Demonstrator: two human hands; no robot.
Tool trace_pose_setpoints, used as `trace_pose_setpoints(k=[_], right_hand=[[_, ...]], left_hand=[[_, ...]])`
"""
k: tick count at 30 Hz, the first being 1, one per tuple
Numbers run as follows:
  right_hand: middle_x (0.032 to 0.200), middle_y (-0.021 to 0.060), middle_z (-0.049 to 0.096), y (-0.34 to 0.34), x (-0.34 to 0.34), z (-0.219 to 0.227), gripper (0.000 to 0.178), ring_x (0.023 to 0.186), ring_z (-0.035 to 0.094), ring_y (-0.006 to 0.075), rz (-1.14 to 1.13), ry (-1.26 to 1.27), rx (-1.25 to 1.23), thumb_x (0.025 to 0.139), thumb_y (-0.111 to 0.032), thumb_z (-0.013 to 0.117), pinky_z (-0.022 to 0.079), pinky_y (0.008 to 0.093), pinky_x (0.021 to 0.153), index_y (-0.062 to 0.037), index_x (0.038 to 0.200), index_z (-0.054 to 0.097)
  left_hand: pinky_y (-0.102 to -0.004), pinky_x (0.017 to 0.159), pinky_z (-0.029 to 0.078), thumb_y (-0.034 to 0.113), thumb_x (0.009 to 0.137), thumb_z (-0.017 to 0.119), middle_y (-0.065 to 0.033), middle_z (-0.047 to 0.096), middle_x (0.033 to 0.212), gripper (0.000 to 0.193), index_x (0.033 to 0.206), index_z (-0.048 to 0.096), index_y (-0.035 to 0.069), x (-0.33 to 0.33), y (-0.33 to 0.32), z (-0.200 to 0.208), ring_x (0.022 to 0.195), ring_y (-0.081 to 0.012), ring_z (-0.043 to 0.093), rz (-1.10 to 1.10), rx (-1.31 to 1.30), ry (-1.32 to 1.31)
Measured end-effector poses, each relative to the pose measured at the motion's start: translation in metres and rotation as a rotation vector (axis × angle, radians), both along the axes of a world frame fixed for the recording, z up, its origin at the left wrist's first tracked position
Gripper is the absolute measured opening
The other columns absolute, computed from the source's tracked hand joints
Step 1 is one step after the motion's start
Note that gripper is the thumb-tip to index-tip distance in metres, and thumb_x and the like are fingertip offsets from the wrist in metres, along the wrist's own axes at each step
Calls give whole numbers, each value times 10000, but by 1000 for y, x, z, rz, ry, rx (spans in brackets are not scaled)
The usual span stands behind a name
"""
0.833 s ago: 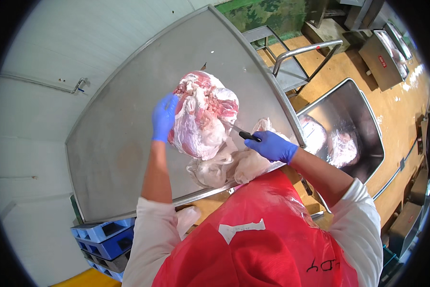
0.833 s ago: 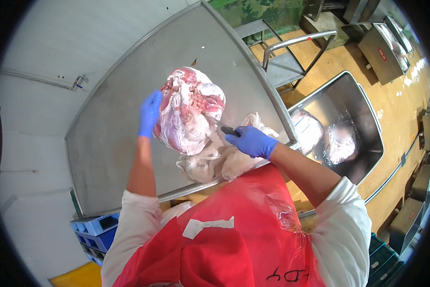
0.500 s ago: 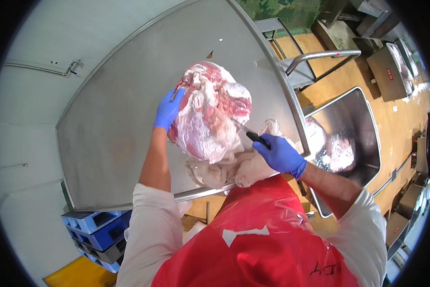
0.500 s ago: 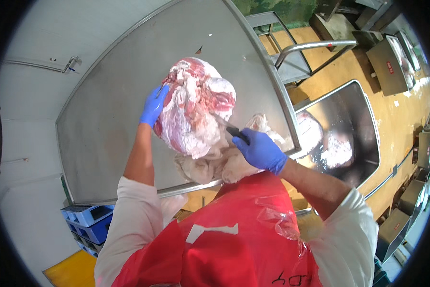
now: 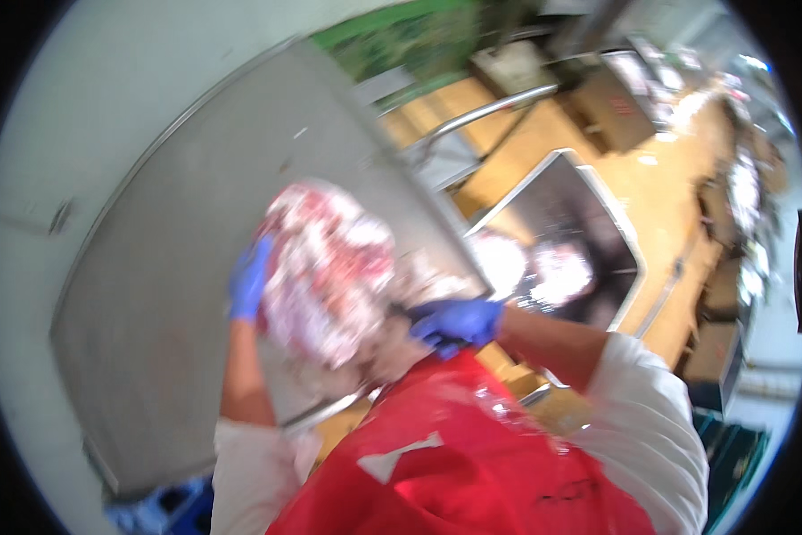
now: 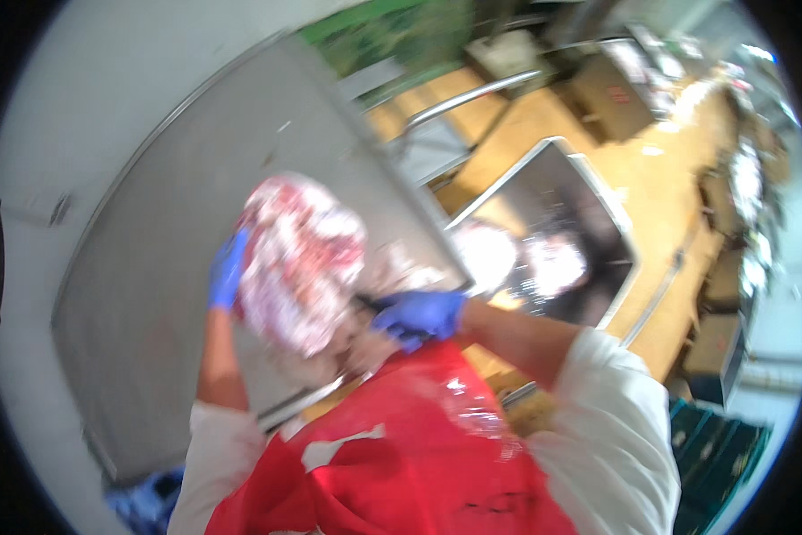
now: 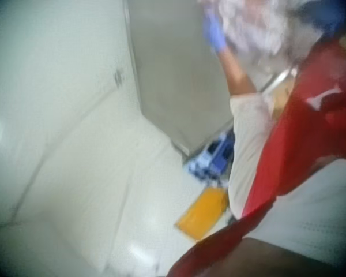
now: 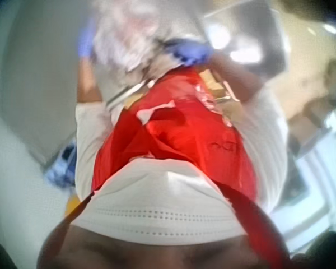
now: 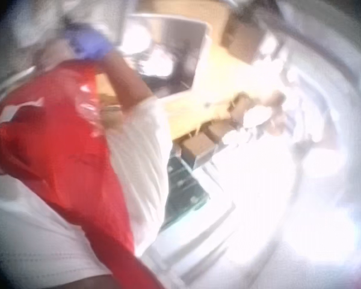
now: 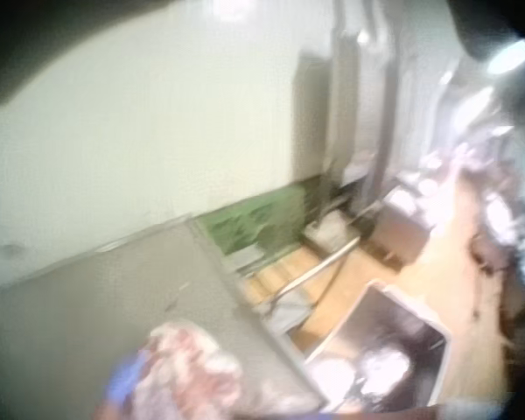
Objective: The person trims fat and connective tissue from a large piece of raw meat using a knife on a stainless steel table. They repeatedly cut and remove sections, placing the trimmed pieces into a metal bin nearby.
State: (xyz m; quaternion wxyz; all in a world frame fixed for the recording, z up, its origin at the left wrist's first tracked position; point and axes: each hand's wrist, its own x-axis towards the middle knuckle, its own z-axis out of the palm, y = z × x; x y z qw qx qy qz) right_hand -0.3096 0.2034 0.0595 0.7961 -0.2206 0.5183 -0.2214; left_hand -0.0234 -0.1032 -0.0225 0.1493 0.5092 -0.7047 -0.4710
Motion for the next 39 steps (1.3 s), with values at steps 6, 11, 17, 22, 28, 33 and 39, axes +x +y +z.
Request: trace_pose_setpoints(k=[6, 11, 17, 22, 28, 33, 39], right_hand=[[675, 40, 610, 15, 13, -4, 484, 515, 600, 177, 200, 466, -6, 944, -533, 733, 475, 346, 458, -57, 913, 655], [883, 209, 767, 35, 4, -2, 483, 828, 770, 344, 354, 1009, -122, 919, -508, 719, 606, 464, 767, -35, 992, 782], [981, 239, 764, 46, 14, 14, 259, 918, 757, 413, 302, 1431, -202, 913, -228, 614, 597, 503, 843, -64, 1025, 780], [964, 217, 766, 41, 10, -13, 262, 908, 751, 419, 214, 1638, -296, 929, -199, 556, 593, 514, 824, -76, 997, 777], [714, 154, 708, 34, -11, -18, 430, 642, 701, 323, 416, 963, -199, 957, -451, 691, 559, 454, 599, -40, 833, 718], [619, 50, 622, 45, -12, -14, 502, 503, 588, 201, 282, 580, 90, 970, -517, 695, 491, 370, 479, -68, 749, 658], [983, 232, 749, 49, 23, -14, 284, 940, 735, 427, 233, 1409, -210, 992, -291, 569, 585, 523, 834, -79, 1038, 751]], left_hand=[[-469, 1118, 456, 741, 934, 585, -281, 616, 1439, 911, 1470, 577, 5, 10, 30, -7, 1349, -430, 581, 151, -76, -269], [-496, 1127, 444, 772, 885, 625, -294, 566, 1492, 1023, 1567, 456, 28, -4, 96, 12, 1364, -457, 560, 141, -118, -277], [-522, 1101, 464, 786, 854, 646, -338, 566, 1461, 1081, 1586, 418, 25, -11, 113, 9, 1334, -493, 569, 164, -115, -231], [-521, 1093, 470, 798, 850, 636, -336, 572, 1455, 1089, 1576, 429, 12, -12, 113, 10, 1322, -494, 578, 228, -157, -217], [-515, 1098, 465, 807, 851, 622, -315, 587, 1455, 1072, 1555, 469, 13, -2, 90, 2, 1327, -471, 584, 137, -172, -219], [-504, 1109, 459, 810, 854, 617, -302, 593, 1459, 1067, 1546, 482, 9, 1, 86, 1, 1340, -455, 583, 96, -156, -246], [-488, 1139, 436, 804, 879, 592, -299, 564, 1494, 1061, 1555, 461, -3, -3, 108, 3, 1372, -454, 555, 239, -134, -240]])
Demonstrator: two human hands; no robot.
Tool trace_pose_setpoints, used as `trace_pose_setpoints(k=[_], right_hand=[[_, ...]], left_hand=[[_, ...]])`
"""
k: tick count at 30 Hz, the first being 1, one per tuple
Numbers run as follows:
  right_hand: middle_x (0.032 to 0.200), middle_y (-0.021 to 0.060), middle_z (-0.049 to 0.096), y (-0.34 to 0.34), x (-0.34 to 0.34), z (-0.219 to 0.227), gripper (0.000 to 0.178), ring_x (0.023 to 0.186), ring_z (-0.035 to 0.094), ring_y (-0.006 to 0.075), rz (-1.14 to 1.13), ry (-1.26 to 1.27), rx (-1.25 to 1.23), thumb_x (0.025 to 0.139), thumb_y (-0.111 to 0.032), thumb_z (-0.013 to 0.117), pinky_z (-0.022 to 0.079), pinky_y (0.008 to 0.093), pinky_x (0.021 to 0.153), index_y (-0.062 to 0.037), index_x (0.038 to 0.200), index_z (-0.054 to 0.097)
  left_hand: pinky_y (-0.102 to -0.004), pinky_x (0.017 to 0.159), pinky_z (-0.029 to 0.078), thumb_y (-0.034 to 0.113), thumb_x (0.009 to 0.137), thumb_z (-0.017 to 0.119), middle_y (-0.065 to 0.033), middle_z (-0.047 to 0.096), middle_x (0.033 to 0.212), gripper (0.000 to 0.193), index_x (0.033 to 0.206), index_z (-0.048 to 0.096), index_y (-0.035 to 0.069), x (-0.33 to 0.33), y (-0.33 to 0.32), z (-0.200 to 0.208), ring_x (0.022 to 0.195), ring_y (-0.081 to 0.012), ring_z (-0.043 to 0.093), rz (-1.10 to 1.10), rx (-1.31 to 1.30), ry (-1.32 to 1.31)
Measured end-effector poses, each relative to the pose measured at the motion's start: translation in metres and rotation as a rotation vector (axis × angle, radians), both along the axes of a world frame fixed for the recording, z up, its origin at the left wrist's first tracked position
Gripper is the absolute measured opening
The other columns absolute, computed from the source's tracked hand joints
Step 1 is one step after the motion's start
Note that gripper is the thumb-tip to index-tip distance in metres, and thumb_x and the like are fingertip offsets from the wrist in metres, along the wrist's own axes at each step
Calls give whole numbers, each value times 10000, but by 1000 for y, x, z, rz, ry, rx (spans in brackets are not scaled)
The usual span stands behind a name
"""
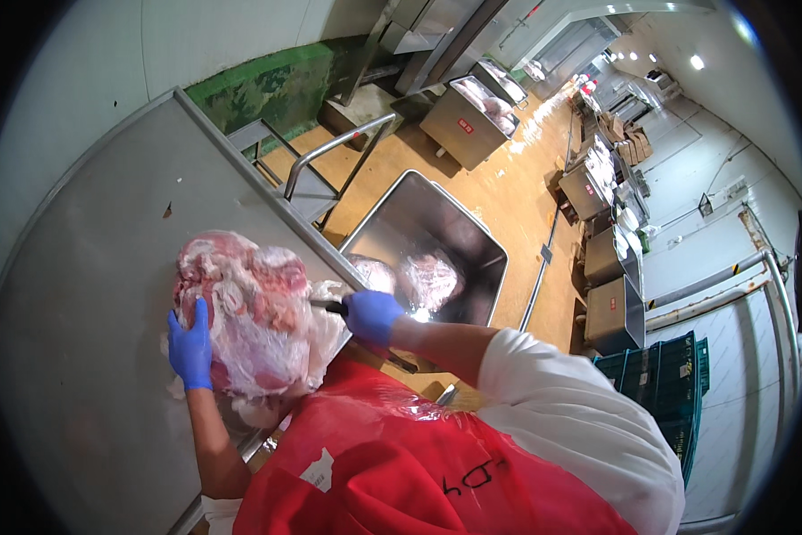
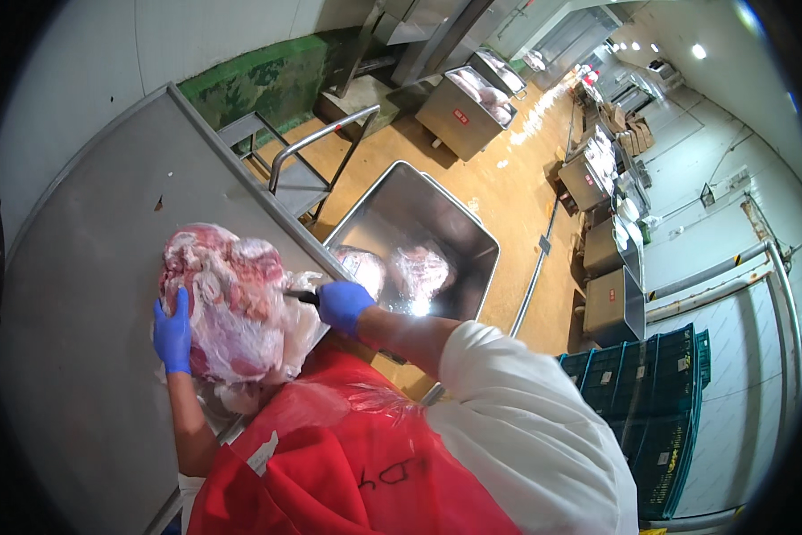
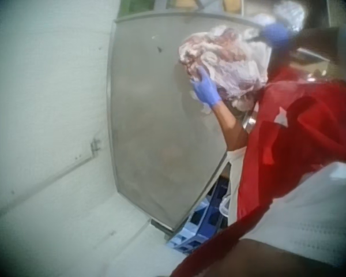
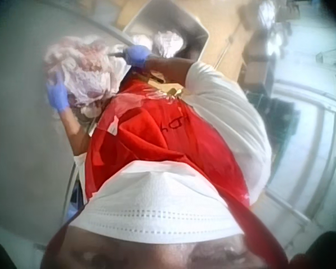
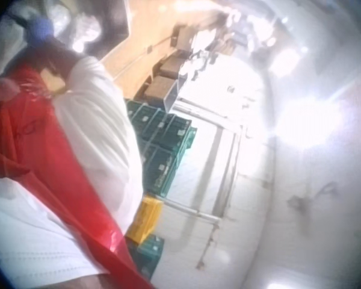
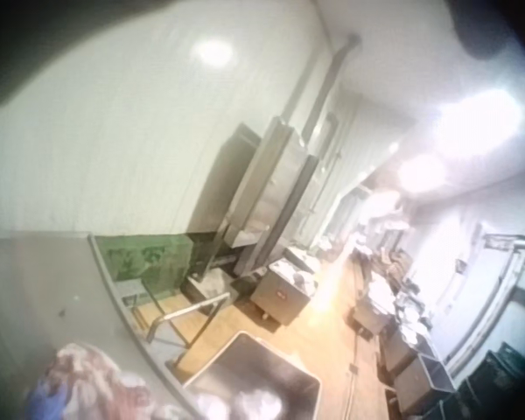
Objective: The person trims fat and connective tissue from a large piece of raw meat using a knife on a stainless steel table. They repeatedly cut and remove sections, placing the trimmed pieces into a metal bin nearby.
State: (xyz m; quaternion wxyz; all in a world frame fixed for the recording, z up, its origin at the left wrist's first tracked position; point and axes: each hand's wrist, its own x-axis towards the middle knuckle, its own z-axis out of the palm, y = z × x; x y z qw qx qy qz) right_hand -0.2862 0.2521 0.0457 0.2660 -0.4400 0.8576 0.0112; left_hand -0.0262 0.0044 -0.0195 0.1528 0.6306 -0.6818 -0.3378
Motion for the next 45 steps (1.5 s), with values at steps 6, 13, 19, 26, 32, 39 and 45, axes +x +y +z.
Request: trace_pose_setpoints(k=[6, 13, 19, 26, 32, 39, 45], right_hand=[[934, 205, 758, -2, -8, -26, 262, 862, 744, 423, 9, 169, -167, 989, -271, 543, 589, 535, 768, -93, 1020, 732], [949, 216, 764, -15, -9, -39, 285, 877, 751, 430, 9, 137, -222, 969, -271, 556, 595, 525, 778, -91, 1065, 755], [994, 233, 758, -21, -2, -45, 315, 943, 741, 433, -67, 45, -215, 969, -296, 550, 586, 530, 830, -75, 1001, 772], [967, 255, 759, -30, 29, -34, 303, 917, 755, 424, -25, -68, -324, 933, -254, 582, 594, 518, 846, -42, 1012, 784], [1024, 271, 750, -47, 15, -73, 356, 941, 746, 435, 36, -148, -197, 991, -338, 592, 585, 541, 841, -19, 1029, 745], [980, 296, 734, -3, 25, -56, 460, 965, 713, 486, 17, -285, -172, 973, -438, 643, 564, 544, 858, 4, 1067, 726], [964, 282, 737, 62, -22, -101, 375, 921, 719, 484, -274, -95, -261, 960, -373, 680, 560, 566, 826, -24, 1095, 666]], left_hand=[[-498, 1150, 425, 804, 895, 566, -299, 546, 1512, 1061, 1559, 445, -15, -2, -5, -2, 1385, -457, 541, 13, -2, 18], [-497, 1134, 441, 818, 892, 550, -306, 573, 1479, 1062, 1523, 482, -35, -3, -24, -2, 1375, -460, 548, 12, -63, -51], [-489, 1126, 442, 761, 949, 516, -284, 587, 1475, 953, 1481, 541, -30, 8, -42, -22, 1368, -445, 559, -77, -131, 229], [-475, 1152, 433, 713, 990, 515, -268, 574, 1498, 894, 1519, 514, -7, 22, -60, -15, 1395, -407, 549, -30, -103, 119], [-478, 1174, 417, 687, 986, 536, -292, 563, 1492, 854, 1518, 525, 19, 39, -70, -23, 1394, -442, 538, 13, -190, 161], [-520, 1110, 458, 669, 991, 508, -261, 611, 1437, 775, 1460, 592, 58, 45, -67, -16, 1324, -438, 587, 162, -256, -189], [-520, 867, 539, 489, 929, 737, -209, 676, 1073, 467, 1117, 693, 63, 6, -19, 11, 972, -384, 663, -109, -766, -11]])
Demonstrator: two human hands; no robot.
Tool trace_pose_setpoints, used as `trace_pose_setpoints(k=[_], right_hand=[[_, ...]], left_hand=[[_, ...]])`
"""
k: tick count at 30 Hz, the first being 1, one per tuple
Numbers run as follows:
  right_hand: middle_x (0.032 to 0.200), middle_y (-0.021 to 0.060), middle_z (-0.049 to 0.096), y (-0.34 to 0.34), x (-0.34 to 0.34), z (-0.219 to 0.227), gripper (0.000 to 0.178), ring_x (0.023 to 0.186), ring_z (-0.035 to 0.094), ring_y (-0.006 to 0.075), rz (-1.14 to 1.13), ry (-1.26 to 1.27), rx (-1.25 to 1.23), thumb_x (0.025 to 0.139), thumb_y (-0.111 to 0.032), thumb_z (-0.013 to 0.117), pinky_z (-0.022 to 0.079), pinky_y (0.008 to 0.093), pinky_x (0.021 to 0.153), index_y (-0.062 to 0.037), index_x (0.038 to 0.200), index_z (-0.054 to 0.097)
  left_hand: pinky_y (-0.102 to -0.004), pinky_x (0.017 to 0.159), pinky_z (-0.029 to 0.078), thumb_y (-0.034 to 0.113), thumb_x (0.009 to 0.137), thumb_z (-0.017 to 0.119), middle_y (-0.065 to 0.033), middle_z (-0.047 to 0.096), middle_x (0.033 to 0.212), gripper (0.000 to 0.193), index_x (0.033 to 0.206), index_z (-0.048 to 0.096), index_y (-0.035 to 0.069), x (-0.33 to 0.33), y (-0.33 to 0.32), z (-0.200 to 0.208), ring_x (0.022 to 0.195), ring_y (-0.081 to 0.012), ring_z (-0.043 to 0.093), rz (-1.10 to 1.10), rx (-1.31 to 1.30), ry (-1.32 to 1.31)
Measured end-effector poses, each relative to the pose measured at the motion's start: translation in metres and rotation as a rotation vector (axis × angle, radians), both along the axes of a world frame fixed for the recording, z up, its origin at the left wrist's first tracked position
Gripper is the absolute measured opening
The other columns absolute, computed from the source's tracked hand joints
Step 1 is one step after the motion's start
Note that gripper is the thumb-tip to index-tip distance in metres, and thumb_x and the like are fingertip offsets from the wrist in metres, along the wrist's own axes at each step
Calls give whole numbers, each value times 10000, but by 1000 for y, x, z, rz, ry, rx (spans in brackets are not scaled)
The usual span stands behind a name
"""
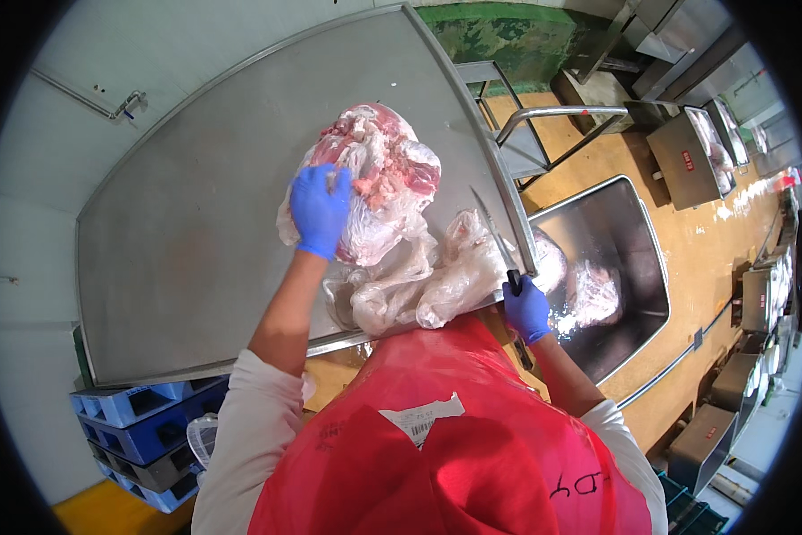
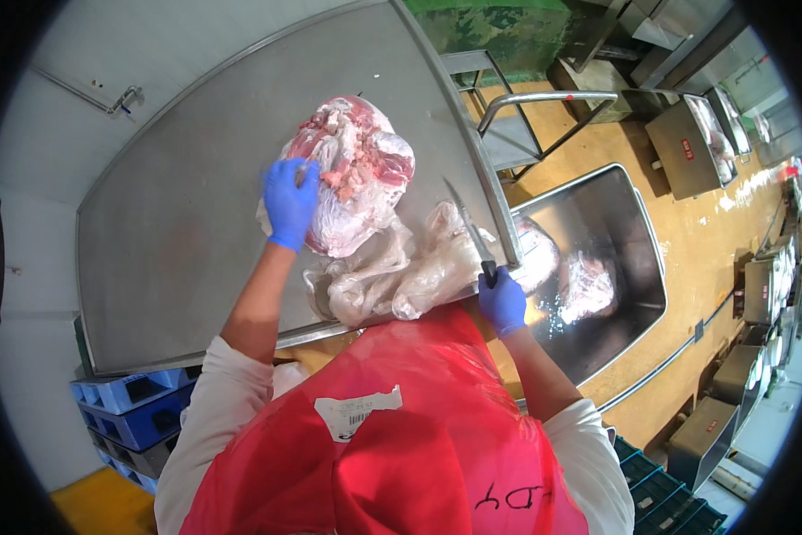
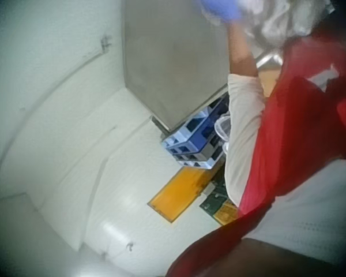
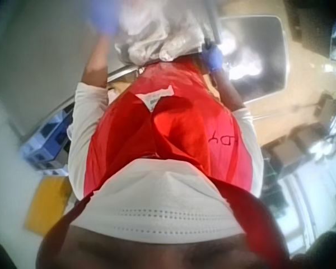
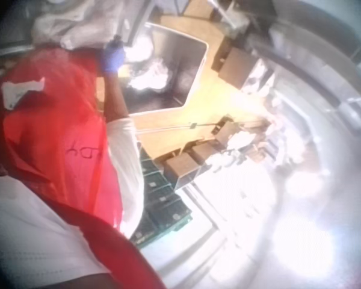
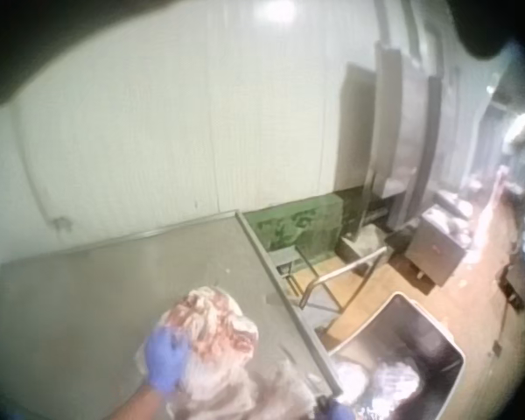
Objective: The person trims fat and connective tissue from a large piece of raw meat using a knife on a stainless steel table. They repeatedly cut and remove sections, placing the trimmed pieces into a metal bin nearby.
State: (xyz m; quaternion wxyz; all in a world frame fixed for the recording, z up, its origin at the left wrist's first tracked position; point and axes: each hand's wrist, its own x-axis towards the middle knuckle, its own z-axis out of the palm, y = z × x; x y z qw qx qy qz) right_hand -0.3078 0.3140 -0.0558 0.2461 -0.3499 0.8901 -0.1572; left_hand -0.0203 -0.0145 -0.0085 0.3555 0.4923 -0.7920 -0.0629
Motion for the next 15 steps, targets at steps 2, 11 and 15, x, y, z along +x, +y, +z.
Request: trace_pose_setpoints(k=[2, 11, 15], right_hand=[[993, 293, 736, -10, -8, -12, 392, 936, 718, 486, 16, 1, -58, 952, -363, 683, 561, 566, 847, -14, 1125, 643], [1048, 241, 718, -117, -18, 6, 335, 921, 712, 427, 341, 289, -486, 886, -271, 768, 582, 491, 840, -35, 1114, 698], [836, 185, 743, -178, 24, 29, 300, 759, 737, 321, 282, -416, -716, 935, -313, 765, 579, 398, 727, -13, 931, 771]], left_hand=[[-493, 803, 552, 462, 875, 804, -184, 646, 982, 437, 1009, 674, 67, -36, 48, 24, 907, -368, 656, -150, 45, -89], [-433, 737, 565, 294, 909, 754, -132, 694, 848, 272, 948, 708, 28, -65, 54, 9, 803, -299, 702, -48, 261, -1], [-392, 725, 546, 186, 943, 713, -162, 726, 807, 183, 953, 761, 10, -67, 60, 13, 716, -268, 695, -68, 507, 412]])
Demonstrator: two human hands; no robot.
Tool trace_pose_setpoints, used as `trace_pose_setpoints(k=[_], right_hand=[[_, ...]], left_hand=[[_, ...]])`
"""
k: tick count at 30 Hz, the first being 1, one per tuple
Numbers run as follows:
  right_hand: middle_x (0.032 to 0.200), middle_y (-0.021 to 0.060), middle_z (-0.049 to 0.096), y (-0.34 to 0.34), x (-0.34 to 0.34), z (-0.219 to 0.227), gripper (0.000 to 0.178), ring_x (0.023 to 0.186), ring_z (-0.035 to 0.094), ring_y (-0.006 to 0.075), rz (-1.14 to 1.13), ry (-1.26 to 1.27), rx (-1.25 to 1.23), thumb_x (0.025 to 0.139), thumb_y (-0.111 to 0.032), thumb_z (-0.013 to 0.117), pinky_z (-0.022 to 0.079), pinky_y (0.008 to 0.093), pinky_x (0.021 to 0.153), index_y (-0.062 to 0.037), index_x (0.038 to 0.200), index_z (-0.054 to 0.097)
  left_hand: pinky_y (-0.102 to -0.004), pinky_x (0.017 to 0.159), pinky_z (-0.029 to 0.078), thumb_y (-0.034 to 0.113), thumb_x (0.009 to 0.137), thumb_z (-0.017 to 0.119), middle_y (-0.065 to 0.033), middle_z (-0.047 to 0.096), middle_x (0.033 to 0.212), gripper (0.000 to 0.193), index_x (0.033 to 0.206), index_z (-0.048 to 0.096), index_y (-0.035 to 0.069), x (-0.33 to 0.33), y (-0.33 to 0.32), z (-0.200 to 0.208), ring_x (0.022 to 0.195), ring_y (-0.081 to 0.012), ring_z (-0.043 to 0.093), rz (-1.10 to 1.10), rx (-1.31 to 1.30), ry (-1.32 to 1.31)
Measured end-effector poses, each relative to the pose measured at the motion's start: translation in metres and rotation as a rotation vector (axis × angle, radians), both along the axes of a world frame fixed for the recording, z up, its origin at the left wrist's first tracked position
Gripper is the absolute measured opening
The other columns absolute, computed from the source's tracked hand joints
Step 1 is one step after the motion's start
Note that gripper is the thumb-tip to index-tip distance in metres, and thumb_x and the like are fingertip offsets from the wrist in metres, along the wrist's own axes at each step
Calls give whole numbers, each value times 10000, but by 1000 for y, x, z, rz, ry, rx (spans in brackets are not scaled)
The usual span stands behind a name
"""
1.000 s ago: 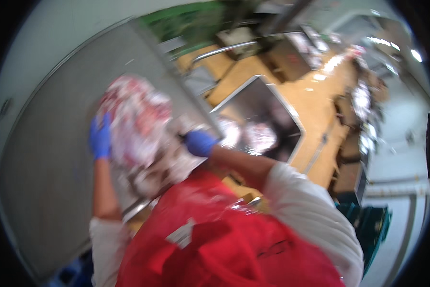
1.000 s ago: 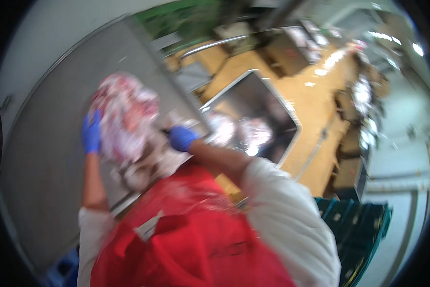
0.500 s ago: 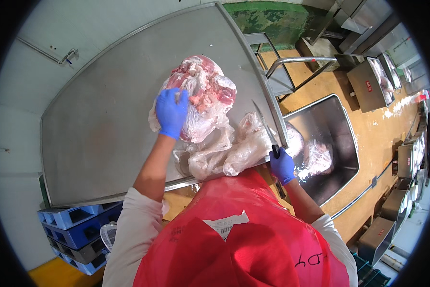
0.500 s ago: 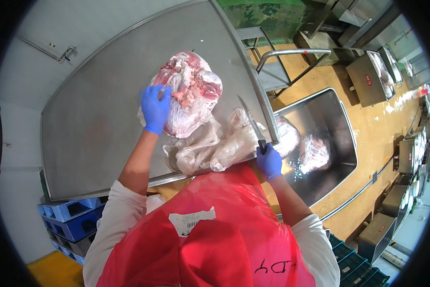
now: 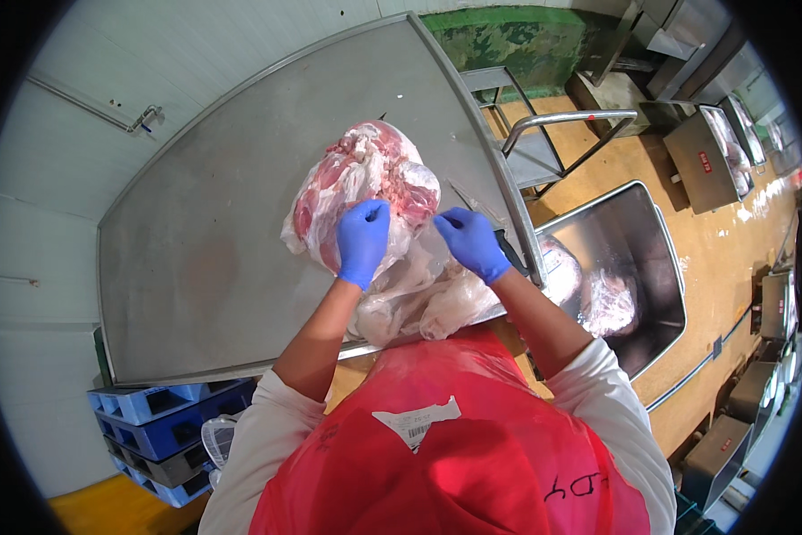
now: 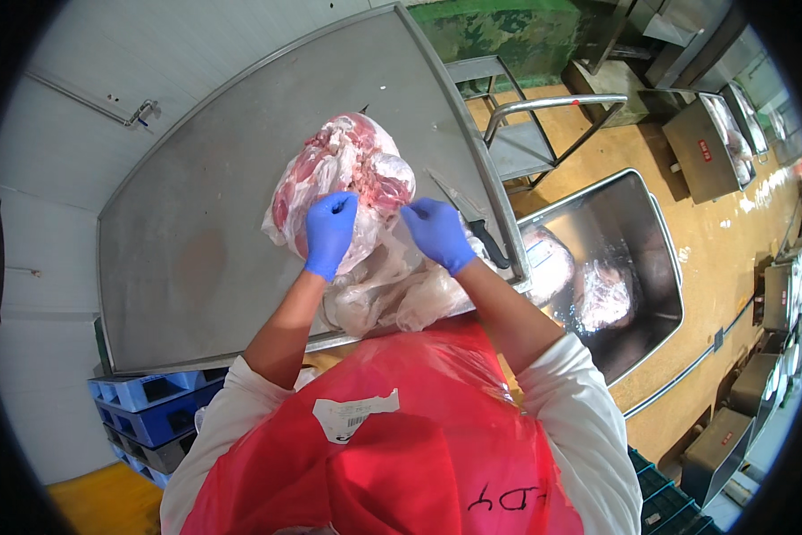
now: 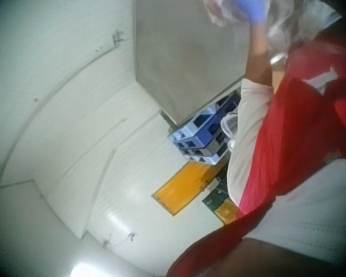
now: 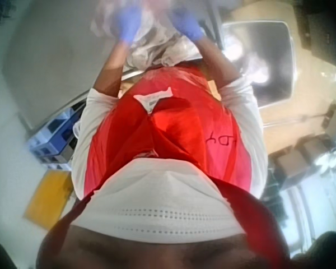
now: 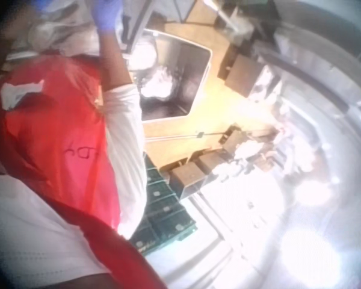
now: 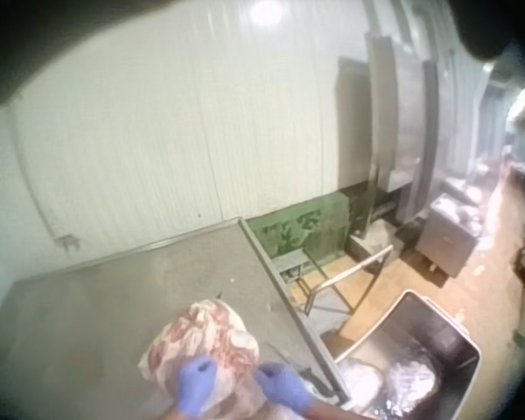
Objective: The person trims fat and connective tissue from a large piece of raw meat using a knife on a stainless steel table. They repeatedly cut and remove sections, placing the trimmed pieces into a metal bin nearby.
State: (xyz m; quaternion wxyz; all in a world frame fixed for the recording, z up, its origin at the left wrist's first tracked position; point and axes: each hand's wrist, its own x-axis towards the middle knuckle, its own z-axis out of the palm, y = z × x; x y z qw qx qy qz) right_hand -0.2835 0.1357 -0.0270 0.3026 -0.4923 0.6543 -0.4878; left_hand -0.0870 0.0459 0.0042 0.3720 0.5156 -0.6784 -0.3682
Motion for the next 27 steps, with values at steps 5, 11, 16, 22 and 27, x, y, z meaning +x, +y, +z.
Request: trace_pose_setpoints(k=[5, 11, 16, 22, 27], right_hand=[[805, 106, 742, -51, 37, 42, 396, 668, 691, 173, 96, -611, 506, 943, -338, 773, 549, 319, 622, 56, 923, 759], [830, 191, 755, -74, 54, -1, 339, 717, 733, 301, 220, -149, 402, 906, -280, 721, 573, 415, 677, 57, 896, 756], [955, 255, 741, -100, 45, 43, 354, 874, 720, 447, 395, 333, 209, 910, -314, 619, 583, 479, 810, 1, 917, 781], [836, 181, 745, -129, 25, 22, 227, 781, 719, 276, 238, -45, 71, 922, -187, 658, 573, 383, 770, 14, 906, 760], [850, 95, 736, -113, 37, 21, 176, 812, 655, 143, 126, -326, 57, 940, -123, 652, 538, 311, 792, 17, 924, 757]], left_hand=[[-391, 729, 550, 148, 949, 704, -176, 743, 881, 188, 1042, 774, 0, -4, 34, 5, 740, -280, 707, 17, -82, -97], [-414, 724, 566, 152, 946, 731, -176, 740, 923, 241, 1129, 753, -4, 23, 59, 28, 801, -319, 719, -196, -59, -111], [-465, 994, 490, 255, 912, 781, -188, 670, 1276, 542, 1386, 626, 41, 43, 49, 30, 1138, -353, 648, -18, -384, -325], [-550, 1155, 333, 400, 892, 772, -175, 465, 1568, 739, 1514, 523, 89, 40, 31, 8, 1382, -392, 468, -13, -424, -558], [-493, 1098, 390, 419, 885, 791, -166, 526, 1520, 692, 1463, 579, 104, 44, 23, 9, 1330, -350, 536, -6, -473, -573]])
